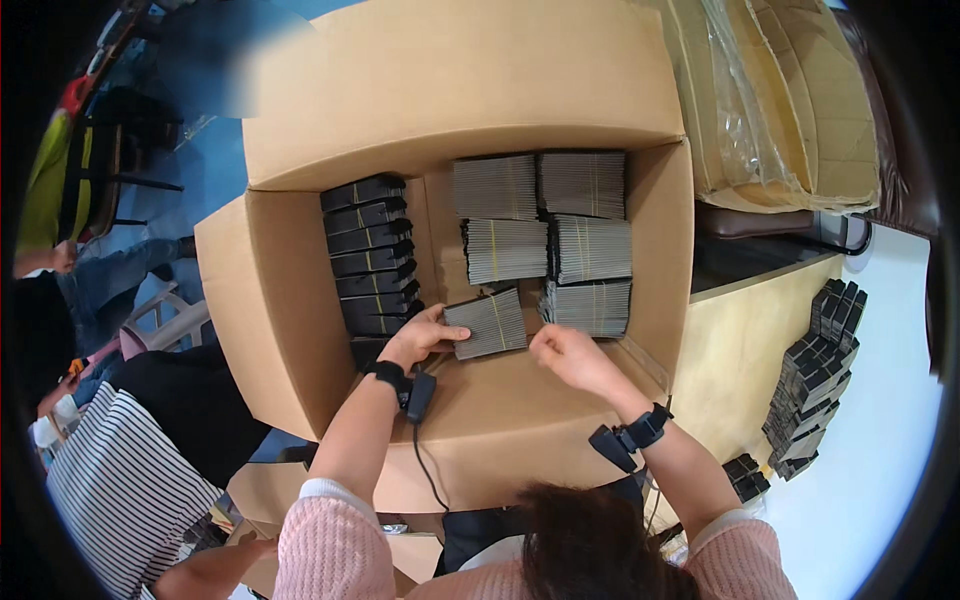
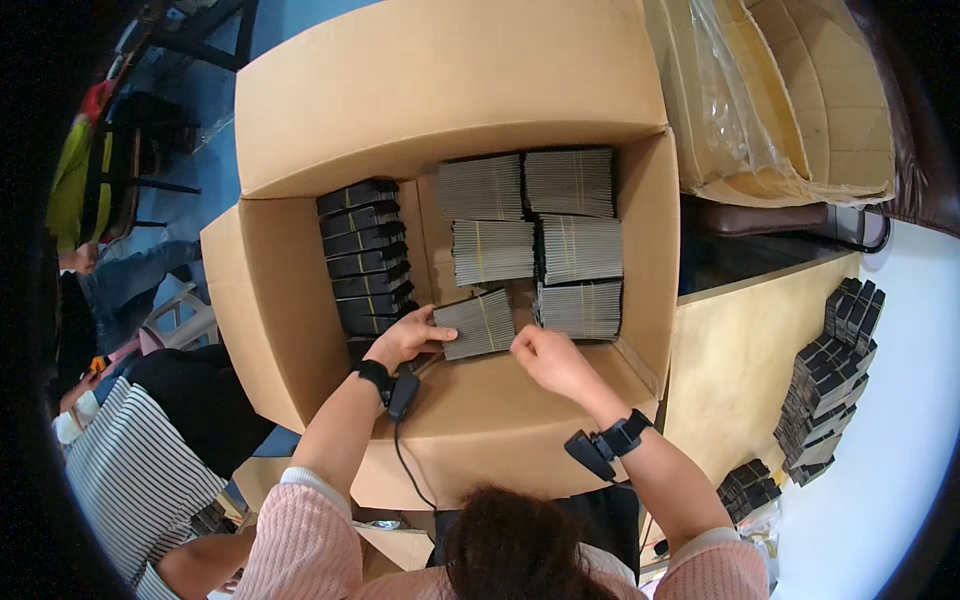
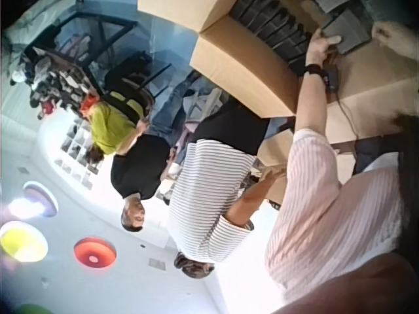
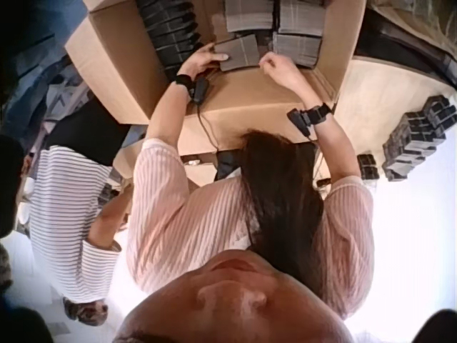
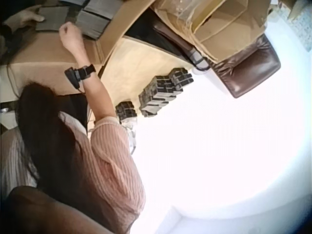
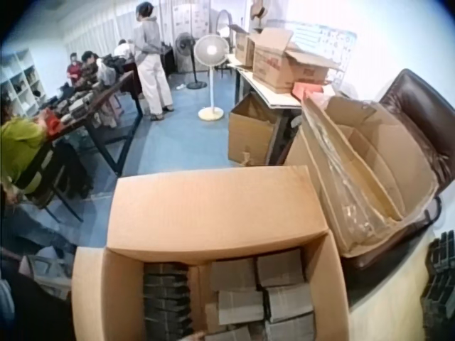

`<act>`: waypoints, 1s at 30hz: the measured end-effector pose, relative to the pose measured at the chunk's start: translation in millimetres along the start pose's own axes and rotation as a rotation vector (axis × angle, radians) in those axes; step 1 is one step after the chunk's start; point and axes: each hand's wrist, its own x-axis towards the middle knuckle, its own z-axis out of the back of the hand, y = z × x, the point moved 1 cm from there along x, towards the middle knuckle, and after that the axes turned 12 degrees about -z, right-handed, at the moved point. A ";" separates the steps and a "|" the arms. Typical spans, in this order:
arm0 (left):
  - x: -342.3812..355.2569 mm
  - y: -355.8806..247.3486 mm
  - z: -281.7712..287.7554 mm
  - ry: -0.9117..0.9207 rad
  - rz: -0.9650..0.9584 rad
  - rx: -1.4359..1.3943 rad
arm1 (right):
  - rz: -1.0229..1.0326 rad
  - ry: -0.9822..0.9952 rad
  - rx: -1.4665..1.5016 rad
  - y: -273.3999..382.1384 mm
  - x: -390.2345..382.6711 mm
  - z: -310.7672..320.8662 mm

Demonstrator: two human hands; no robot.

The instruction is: Packing bundles of cards or cards-like objects into a cardboard box.

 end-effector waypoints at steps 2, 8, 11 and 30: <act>-19.1 -7.5 3.3 -0.012 -0.017 -0.046 | -0.071 0.195 0.320 3.6 -7.3 -13.0; -61.5 -26.7 -33.4 -0.017 -0.162 -0.408 | -0.253 0.296 1.192 28.1 0.8 -58.4; -66.6 -24.9 -65.6 0.037 -0.336 -0.583 | 0.122 0.024 1.329 42.6 11.9 -56.1; 109.0 -10.1 7.5 -0.672 -0.356 -0.323 | 0.689 -0.797 -0.086 87.5 48.6 21.6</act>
